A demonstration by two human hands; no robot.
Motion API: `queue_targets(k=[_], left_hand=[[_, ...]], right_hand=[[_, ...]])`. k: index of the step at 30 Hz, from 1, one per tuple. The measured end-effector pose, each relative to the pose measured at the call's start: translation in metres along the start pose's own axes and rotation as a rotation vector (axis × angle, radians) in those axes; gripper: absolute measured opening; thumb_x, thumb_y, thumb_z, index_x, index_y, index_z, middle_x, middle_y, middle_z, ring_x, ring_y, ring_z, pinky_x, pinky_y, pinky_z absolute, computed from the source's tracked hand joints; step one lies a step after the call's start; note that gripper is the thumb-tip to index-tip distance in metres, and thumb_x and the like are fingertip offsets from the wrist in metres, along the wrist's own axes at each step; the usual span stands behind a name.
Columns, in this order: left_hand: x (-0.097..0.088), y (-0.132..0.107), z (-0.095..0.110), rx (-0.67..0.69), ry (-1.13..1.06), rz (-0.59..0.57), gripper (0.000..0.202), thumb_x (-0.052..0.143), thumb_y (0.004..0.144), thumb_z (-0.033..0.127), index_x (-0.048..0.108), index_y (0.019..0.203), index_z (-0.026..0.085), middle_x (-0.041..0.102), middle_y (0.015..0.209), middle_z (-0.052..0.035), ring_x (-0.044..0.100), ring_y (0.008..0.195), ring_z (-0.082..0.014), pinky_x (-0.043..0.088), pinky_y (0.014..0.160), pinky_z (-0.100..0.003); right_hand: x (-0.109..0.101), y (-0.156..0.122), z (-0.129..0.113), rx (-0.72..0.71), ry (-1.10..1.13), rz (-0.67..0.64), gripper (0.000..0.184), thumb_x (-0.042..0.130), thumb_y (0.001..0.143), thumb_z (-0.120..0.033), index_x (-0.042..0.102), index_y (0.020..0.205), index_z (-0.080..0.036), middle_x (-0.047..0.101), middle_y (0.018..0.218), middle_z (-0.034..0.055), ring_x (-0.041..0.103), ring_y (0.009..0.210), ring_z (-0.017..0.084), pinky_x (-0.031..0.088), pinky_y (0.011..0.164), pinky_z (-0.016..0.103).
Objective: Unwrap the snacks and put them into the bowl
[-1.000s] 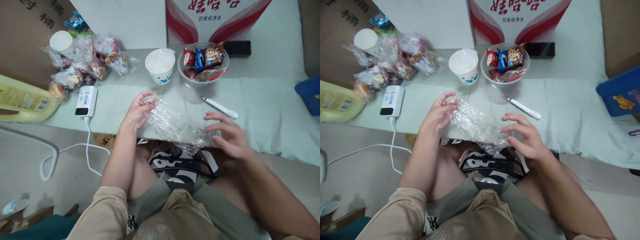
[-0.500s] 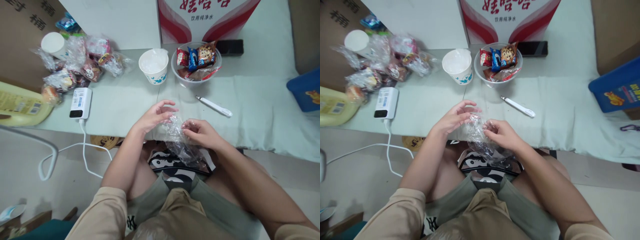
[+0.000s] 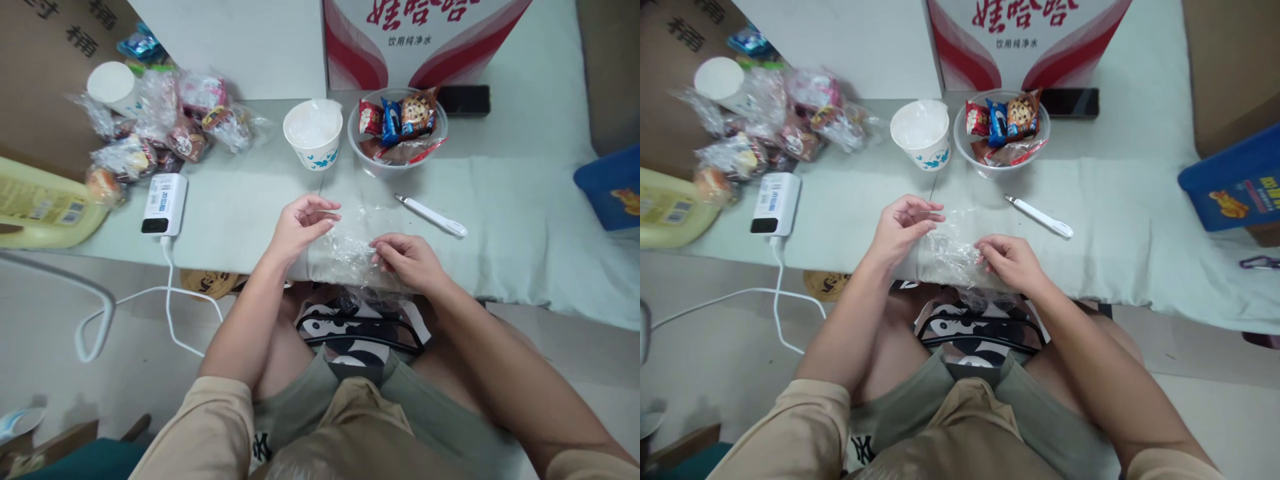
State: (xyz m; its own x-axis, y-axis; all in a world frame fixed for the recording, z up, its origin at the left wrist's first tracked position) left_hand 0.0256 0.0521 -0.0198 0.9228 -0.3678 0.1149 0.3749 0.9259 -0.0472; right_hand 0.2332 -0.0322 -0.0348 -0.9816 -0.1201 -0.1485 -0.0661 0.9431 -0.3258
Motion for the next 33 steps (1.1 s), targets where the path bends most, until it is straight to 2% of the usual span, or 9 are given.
queue_targets(k=[4, 8, 11, 16, 21, 23, 27, 30, 33], left_hand=[[0.0, 0.001, -0.007, -0.086, -0.035, -0.112, 0.041, 0.083, 0.066, 0.025, 0.061, 0.101, 0.02, 0.071, 0.115, -0.0066, 0.072, 0.091, -0.017, 0.056, 0.072, -0.025], [-0.01, 0.004, -0.008, -0.083, -0.07, 0.094, 0.043, 0.079, 0.069, 0.023, 0.058, 0.107, 0.024, 0.071, 0.108, -0.0032, 0.07, 0.076, -0.0122, 0.053, 0.06, -0.021], [-0.008, 0.002, -0.006, -0.053, -0.279, 0.179, 0.046, 0.077, 0.073, 0.033, 0.057, 0.115, 0.029, 0.066, 0.124, -0.0029, 0.072, 0.093, -0.0156, 0.057, 0.073, -0.025], [0.029, -0.011, -0.017, -0.381, -0.575, -0.017, 0.049, 0.079, 0.073, 0.051, 0.062, 0.109, 0.023, 0.066, 0.131, -0.0106, 0.068, 0.114, -0.0262, 0.057, 0.093, -0.037], [0.052, -0.015, -0.024, -0.546, -0.428, -0.213, 0.055, 0.09, 0.062, 0.031, 0.064, 0.109, 0.019, 0.075, 0.112, -0.0107, 0.074, 0.095, -0.0226, 0.057, 0.079, -0.031], [0.051, -0.012, -0.025, -0.489, -0.321, -0.162, 0.043, 0.088, 0.062, 0.026, 0.066, 0.098, 0.018, 0.077, 0.105, -0.0081, 0.075, 0.089, -0.0199, 0.056, 0.074, -0.028], [0.044, -0.007, -0.021, -0.184, -0.098, -0.003, 0.021, 0.079, 0.072, 0.028, 0.068, 0.085, 0.016, 0.077, 0.098, -0.0071, 0.075, 0.088, -0.02, 0.055, 0.068, -0.027], [0.034, -0.007, -0.017, -0.026, -0.027, 0.081, 0.019, 0.077, 0.075, 0.03, 0.069, 0.085, 0.017, 0.077, 0.095, -0.0063, 0.074, 0.087, -0.0198, 0.056, 0.068, -0.028], [0.025, -0.008, -0.014, -0.001, -0.112, 0.096, 0.03, 0.081, 0.072, 0.033, 0.068, 0.096, 0.02, 0.077, 0.096, -0.0043, 0.075, 0.088, -0.019, 0.058, 0.077, -0.03]], right_hand=[[-0.001, 0.002, 0.001, 0.004, 0.049, 0.053, 0.034, 0.066, 0.078, -0.053, 0.069, 0.082, -0.019, 0.066, 0.063, 0.0009, 0.051, 0.045, 0.011, 0.041, 0.045, 0.026], [-0.003, 0.002, 0.002, 0.007, 0.111, 0.085, 0.034, 0.069, 0.077, -0.053, 0.068, 0.083, -0.02, 0.065, 0.063, -0.0003, 0.05, 0.043, 0.01, 0.039, 0.042, 0.024], [-0.005, 0.002, 0.003, 0.007, 0.165, 0.116, 0.036, 0.071, 0.077, -0.055, 0.067, 0.084, -0.02, 0.065, 0.063, -0.0006, 0.051, 0.044, 0.009, 0.038, 0.041, 0.023], [-0.008, 0.004, 0.001, -0.038, 0.251, 0.139, 0.042, 0.072, 0.075, -0.062, 0.065, 0.081, -0.021, 0.067, 0.068, 0.0002, 0.053, 0.046, 0.009, 0.04, 0.041, 0.022], [-0.014, 0.003, 0.0, -0.101, 0.295, 0.17, 0.046, 0.069, 0.077, -0.067, 0.064, 0.082, -0.022, 0.069, 0.071, 0.0003, 0.054, 0.047, 0.009, 0.041, 0.043, 0.023], [-0.017, 0.002, 0.002, -0.118, 0.308, 0.199, 0.046, 0.068, 0.078, -0.067, 0.064, 0.084, -0.022, 0.069, 0.073, 0.0007, 0.055, 0.048, 0.009, 0.043, 0.045, 0.023], [-0.022, 0.001, 0.006, -0.126, 0.354, 0.178, 0.042, 0.067, 0.081, -0.061, 0.064, 0.103, -0.026, 0.071, 0.086, 0.002, 0.062, 0.059, 0.012, 0.052, 0.055, 0.027], [-0.022, 0.002, 0.009, -0.136, 0.323, 0.101, 0.04, 0.07, 0.08, -0.05, 0.062, 0.112, -0.027, 0.07, 0.099, 0.0038, 0.065, 0.074, 0.016, 0.056, 0.065, 0.032], [-0.02, 0.002, 0.007, -0.166, 0.214, 0.071, 0.027, 0.072, 0.079, -0.039, 0.064, 0.1, -0.024, 0.068, 0.095, 0.0034, 0.064, 0.078, 0.017, 0.056, 0.069, 0.034]])
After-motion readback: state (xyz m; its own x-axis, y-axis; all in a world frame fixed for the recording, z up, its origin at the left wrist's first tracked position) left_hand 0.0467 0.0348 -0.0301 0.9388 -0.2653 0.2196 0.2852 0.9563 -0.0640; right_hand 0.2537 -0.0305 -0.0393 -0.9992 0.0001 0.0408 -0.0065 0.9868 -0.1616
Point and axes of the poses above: each hand's wrist, its own y-axis towards the middle knuckle, its own x-axis out of the palm, z = x × y, the point moved 3 cm from there along y, towards the middle knuckle
